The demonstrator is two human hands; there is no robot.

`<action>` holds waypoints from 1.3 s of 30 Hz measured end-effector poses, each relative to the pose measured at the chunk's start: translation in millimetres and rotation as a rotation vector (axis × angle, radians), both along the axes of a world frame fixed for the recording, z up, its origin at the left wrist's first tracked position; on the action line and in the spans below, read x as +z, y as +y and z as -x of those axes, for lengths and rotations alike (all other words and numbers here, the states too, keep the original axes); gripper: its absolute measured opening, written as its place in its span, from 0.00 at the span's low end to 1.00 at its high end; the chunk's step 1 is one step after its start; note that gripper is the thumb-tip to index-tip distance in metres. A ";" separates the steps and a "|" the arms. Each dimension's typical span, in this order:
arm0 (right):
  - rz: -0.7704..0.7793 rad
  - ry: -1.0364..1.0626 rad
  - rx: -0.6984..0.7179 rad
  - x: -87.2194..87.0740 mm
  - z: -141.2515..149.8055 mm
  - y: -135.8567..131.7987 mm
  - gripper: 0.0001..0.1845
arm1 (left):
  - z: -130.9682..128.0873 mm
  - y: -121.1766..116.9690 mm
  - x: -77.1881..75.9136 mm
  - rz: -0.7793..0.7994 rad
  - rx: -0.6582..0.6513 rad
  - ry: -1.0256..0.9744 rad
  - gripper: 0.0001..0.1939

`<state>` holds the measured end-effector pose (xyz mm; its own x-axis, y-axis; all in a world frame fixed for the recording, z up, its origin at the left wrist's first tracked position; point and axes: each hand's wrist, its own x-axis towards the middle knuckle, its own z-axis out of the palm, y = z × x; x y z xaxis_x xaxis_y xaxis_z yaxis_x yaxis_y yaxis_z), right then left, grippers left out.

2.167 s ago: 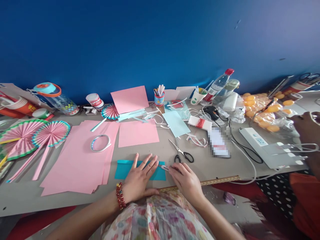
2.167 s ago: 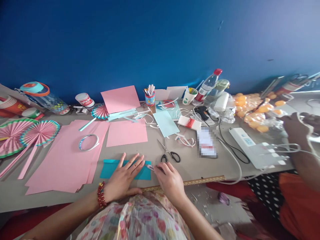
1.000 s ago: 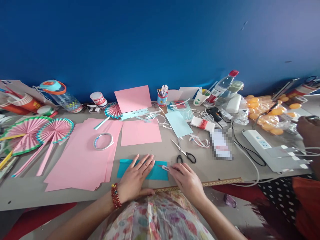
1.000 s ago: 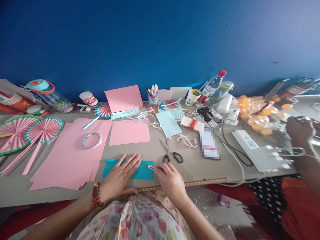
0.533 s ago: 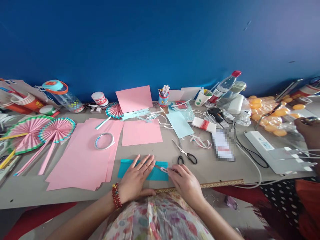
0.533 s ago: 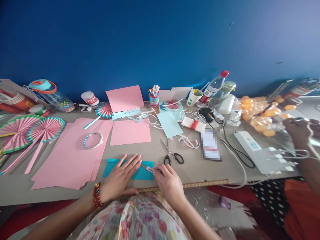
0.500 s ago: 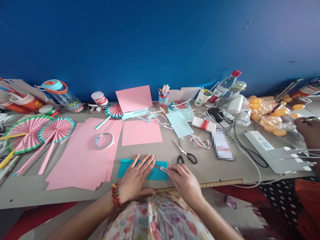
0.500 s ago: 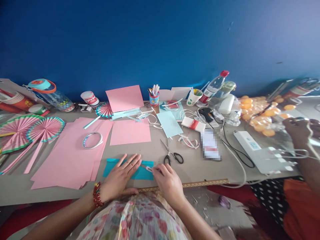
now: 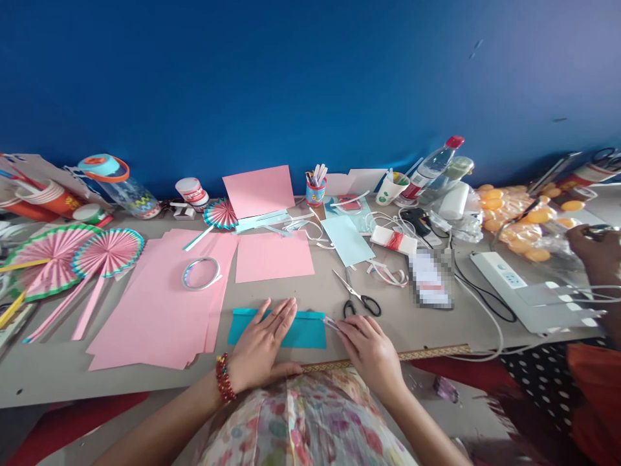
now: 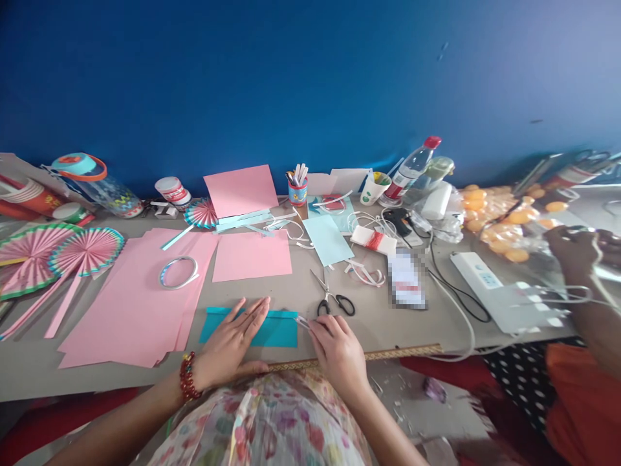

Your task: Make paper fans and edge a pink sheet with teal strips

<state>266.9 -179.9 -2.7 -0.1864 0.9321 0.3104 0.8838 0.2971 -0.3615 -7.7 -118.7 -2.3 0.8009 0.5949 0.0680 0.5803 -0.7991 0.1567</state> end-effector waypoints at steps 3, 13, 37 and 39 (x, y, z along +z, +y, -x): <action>-0.005 -0.007 0.014 2.1 10.1 2.0 0.15 | -1.0 0.2 2.6 0.024 0.008 -0.011 0.55; 0.041 -0.006 0.091 7.7 35.3 8.5 0.15 | -2.6 -0.9 1.6 0.041 0.026 -0.014 0.54; 0.072 0.015 0.084 7.0 43.3 8.5 0.13 | 25.5 6.9 8.5 0.057 0.004 -0.074 0.41; 0.066 0.009 0.090 6.2 41.9 9.3 0.13 | 32.4 7.2 7.7 0.027 -0.041 -0.014 0.42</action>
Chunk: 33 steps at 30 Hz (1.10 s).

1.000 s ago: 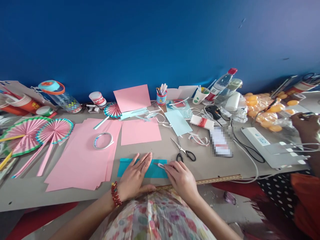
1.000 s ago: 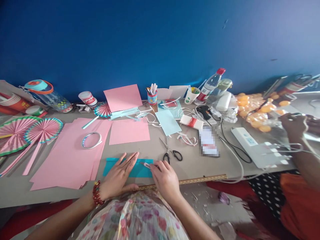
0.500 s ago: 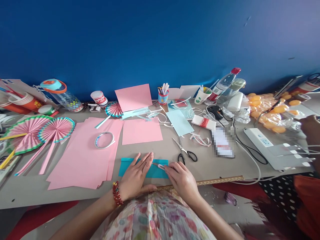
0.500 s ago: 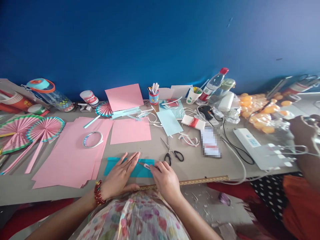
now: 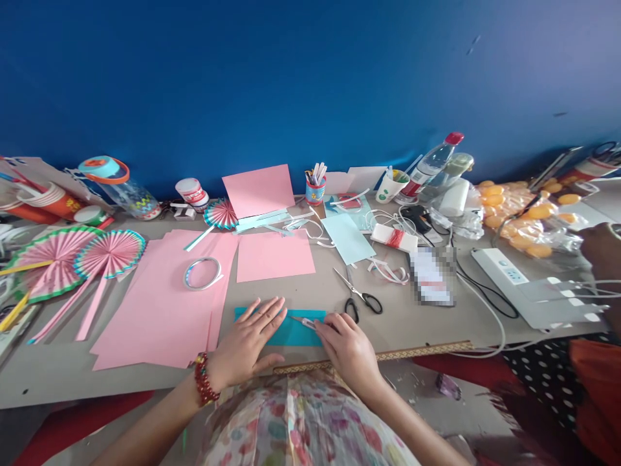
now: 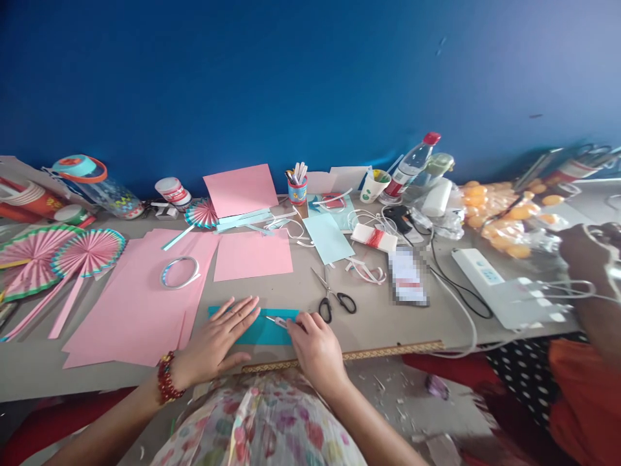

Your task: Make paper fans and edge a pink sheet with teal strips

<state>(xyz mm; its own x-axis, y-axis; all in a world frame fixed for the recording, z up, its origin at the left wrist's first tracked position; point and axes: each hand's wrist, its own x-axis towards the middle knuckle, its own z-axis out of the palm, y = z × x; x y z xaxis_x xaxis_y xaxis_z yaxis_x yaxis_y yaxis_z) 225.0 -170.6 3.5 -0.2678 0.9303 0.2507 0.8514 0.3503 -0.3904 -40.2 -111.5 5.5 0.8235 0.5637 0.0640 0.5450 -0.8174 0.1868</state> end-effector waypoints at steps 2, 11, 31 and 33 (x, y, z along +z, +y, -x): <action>-0.006 -0.006 0.003 -0.9 -0.7 0.5 0.13 | 2.8 -1.1 -3.3 -0.028 -0.019 0.033 0.44; -0.025 -0.012 0.012 -1.1 2.2 -0.5 0.12 | 0.9 -3.4 -9.9 -0.079 -0.009 0.070 0.45; -0.036 -0.124 0.031 1.0 23.2 17.5 0.10 | -2.9 -2.7 -11.7 -0.106 0.026 0.086 0.47; -0.073 -0.119 0.023 -1.3 20.1 25.4 0.10 | -8.9 3.5 -13.2 -0.105 0.041 0.082 0.46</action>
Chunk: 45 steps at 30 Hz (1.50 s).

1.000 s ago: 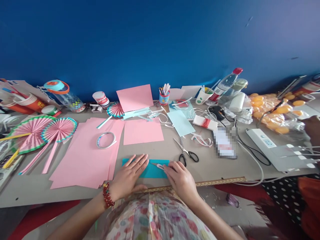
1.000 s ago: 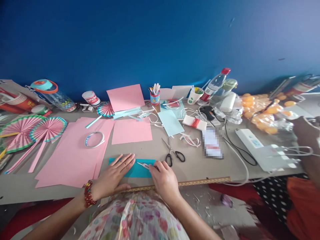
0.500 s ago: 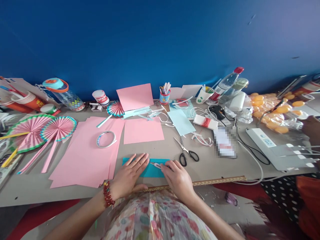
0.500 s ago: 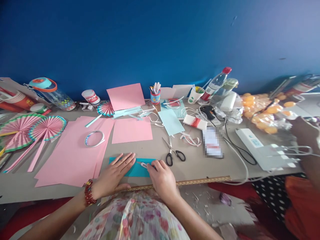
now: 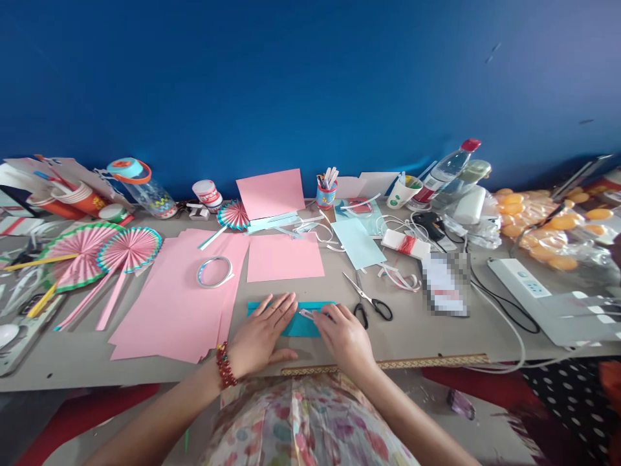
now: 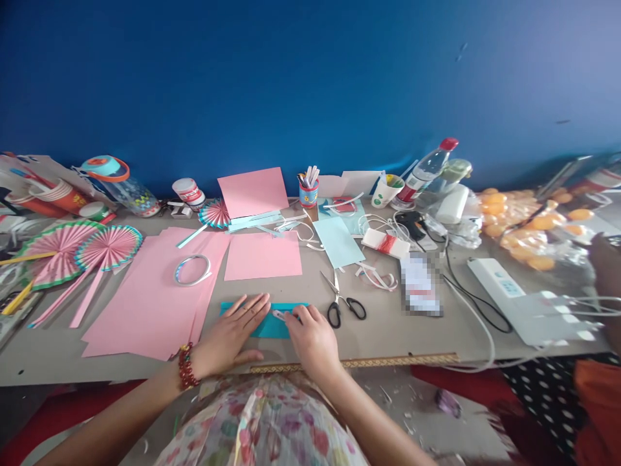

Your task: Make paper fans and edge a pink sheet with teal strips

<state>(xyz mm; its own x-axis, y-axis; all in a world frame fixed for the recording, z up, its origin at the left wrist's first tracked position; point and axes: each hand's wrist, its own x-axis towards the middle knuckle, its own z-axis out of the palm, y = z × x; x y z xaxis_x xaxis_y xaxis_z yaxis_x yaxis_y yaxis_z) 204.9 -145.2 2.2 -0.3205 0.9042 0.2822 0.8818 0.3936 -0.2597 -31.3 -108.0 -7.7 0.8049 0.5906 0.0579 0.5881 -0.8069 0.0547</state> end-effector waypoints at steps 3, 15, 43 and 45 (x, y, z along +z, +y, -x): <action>-0.037 -0.021 -0.015 -2.5 -8.5 15.1 0.11 | -10.8 14.4 -0.3 0.003 0.022 -0.021 0.46; -0.007 0.016 0.030 -5.1 -20.7 36.2 0.13 | 6.9 28.3 -5.7 -0.014 0.050 -0.016 0.45; -0.034 -0.011 0.079 -4.5 -2.7 38.4 0.13 | 26.6 34.5 4.8 0.016 0.086 -0.058 0.42; -0.034 -0.007 0.077 -3.6 -2.1 39.3 0.13 | 29.6 33.6 2.1 0.000 0.084 -0.031 0.43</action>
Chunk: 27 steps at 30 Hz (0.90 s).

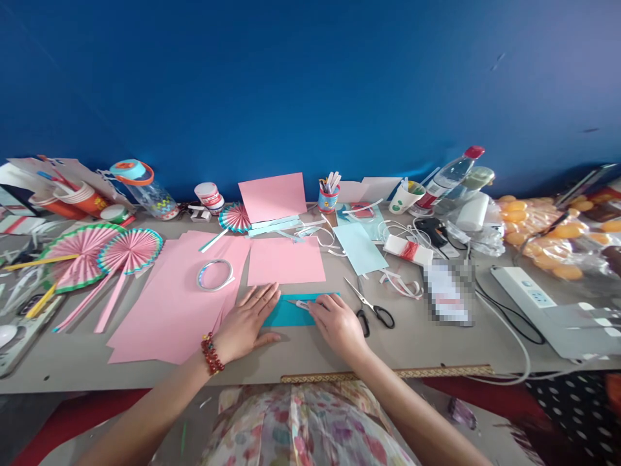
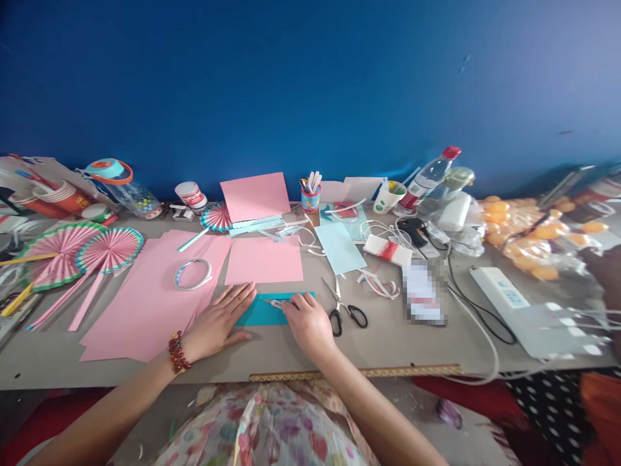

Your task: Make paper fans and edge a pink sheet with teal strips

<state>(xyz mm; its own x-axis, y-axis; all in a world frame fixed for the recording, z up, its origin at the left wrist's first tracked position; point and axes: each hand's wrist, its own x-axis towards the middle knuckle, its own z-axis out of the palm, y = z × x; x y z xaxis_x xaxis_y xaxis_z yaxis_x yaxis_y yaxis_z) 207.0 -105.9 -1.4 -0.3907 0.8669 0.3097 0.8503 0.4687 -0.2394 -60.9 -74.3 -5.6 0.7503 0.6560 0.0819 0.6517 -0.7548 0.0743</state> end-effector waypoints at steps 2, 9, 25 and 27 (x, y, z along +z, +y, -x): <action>0.001 0.005 -0.001 0.0 1.3 1.5 0.13 | 0.3 -1.3 -3.0 -0.011 0.002 0.018 0.45; 0.007 0.017 0.026 -1.6 3.7 2.9 0.13 | -1.1 -1.9 -5.1 -0.032 0.007 0.006 0.45; 0.034 -0.040 0.041 1.3 24.0 4.9 0.12 | -1.6 -2.9 -8.3 -0.064 0.009 -0.009 0.48; 0.043 -0.042 0.046 1.7 25.0 5.2 0.10 | -2.1 -2.5 -8.8 -0.054 0.012 -0.022 0.49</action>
